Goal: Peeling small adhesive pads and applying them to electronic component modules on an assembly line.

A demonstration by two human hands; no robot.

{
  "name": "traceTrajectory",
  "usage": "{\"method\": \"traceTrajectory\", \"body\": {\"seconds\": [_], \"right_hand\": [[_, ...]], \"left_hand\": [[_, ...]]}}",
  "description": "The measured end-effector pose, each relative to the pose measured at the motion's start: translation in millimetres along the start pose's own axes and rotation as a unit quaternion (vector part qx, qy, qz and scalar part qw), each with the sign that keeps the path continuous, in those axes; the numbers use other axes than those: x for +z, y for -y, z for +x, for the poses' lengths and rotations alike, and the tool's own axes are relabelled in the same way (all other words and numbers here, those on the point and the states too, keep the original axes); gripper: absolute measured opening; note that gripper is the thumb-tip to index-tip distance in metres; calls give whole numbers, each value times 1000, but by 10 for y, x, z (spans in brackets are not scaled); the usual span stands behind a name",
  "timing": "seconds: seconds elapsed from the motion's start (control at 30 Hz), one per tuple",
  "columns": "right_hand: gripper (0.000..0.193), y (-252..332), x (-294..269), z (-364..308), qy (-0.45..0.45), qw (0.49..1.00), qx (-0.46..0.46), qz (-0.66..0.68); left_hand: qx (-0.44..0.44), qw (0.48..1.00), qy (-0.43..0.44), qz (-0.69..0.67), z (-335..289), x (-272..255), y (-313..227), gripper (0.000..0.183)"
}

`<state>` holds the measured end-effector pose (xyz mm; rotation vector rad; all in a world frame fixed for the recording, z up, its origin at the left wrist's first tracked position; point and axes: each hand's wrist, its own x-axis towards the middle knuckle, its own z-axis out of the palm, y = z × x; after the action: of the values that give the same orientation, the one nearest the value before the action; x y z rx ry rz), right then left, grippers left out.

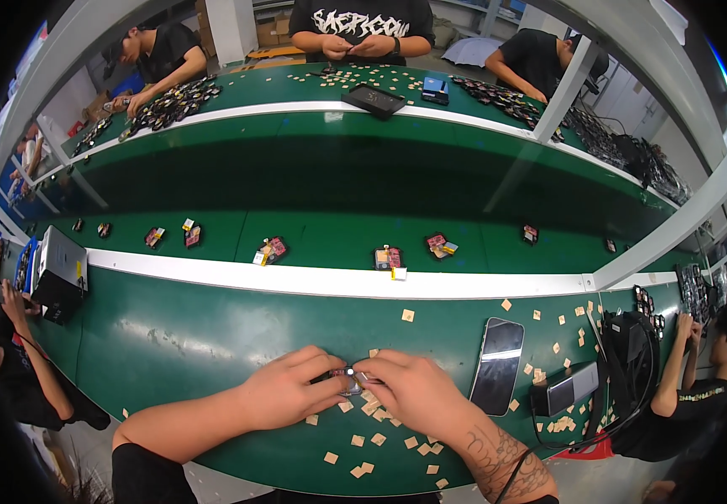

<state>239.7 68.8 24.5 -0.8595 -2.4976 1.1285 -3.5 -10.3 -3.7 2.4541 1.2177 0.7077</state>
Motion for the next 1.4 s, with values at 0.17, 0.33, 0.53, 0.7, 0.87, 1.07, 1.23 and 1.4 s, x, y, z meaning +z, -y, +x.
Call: {"method": "traceTrajectory", "body": {"seconds": [0.17,0.33,0.53,0.7,0.87,1.07,1.23,1.4], "right_hand": [[25,57,163,-35,-44,996,-26,-68],[23,28,192,-17,-62,996,42,50],[21,120,219,-24,-61,989,95,97],[22,87,277,-33,-76,994,56,57],[22,42,279,-37,-88,992,49,70],[23,79,308,-67,-88,994,58,32],[20,110,336,-72,-109,993,48,15],[18,162,340,-56,-117,991,66,28]], "left_hand": [[0,1000,5,24,6,-9,-8,30],[-38,999,-9,-37,11,-14,-26,29],[-41,997,-28,-65,12,-3,-19,31],[-44,996,-32,-70,15,4,-22,33],[-40,996,-26,-76,22,-16,-25,31],[-59,995,-28,-79,11,-1,-58,30],[-85,991,-33,-103,33,1,-80,31],[-89,990,-44,-98,21,11,-125,35]]}}
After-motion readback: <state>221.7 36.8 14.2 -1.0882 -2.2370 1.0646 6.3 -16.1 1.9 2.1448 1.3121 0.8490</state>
